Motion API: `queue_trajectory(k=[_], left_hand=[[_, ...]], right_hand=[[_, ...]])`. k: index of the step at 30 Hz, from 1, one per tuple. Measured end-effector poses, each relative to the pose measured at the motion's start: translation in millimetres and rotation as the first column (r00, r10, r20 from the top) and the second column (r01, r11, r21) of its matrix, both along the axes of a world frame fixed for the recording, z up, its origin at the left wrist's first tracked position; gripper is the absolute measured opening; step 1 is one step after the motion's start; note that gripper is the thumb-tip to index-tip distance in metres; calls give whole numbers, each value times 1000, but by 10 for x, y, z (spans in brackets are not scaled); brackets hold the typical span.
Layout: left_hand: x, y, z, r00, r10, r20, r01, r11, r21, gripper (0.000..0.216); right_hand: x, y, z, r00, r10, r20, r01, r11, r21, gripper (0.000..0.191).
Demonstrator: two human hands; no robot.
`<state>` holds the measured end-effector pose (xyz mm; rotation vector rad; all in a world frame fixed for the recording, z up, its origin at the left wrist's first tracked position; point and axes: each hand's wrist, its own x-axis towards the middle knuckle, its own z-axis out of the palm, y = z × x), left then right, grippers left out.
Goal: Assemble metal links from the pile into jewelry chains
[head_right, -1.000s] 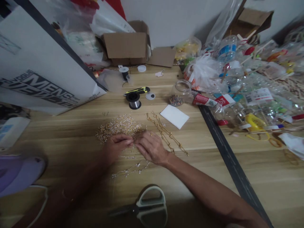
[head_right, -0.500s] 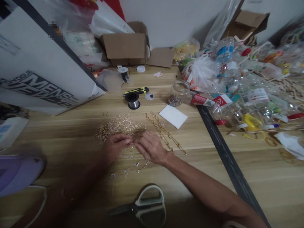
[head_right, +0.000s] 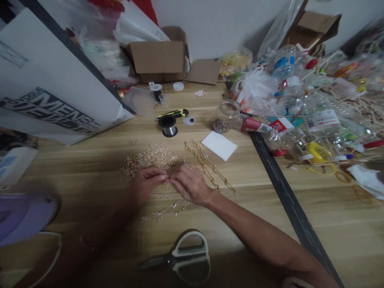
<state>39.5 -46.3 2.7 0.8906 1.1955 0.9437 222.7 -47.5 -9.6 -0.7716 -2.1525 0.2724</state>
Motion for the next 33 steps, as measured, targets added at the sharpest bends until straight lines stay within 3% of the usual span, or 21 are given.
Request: queue_trajectory(k=[12,33], left_hand=[[-36,11,85,984,-84,-156,102,989,109,11],[-47,-18,70,987,-159,-31,162,979,124,8]], right_hand=[[14,6,9,999,-13,-35,12,1000,-17,6],[-28,-24,61,997,-26,-75,24,999,-30,5]])
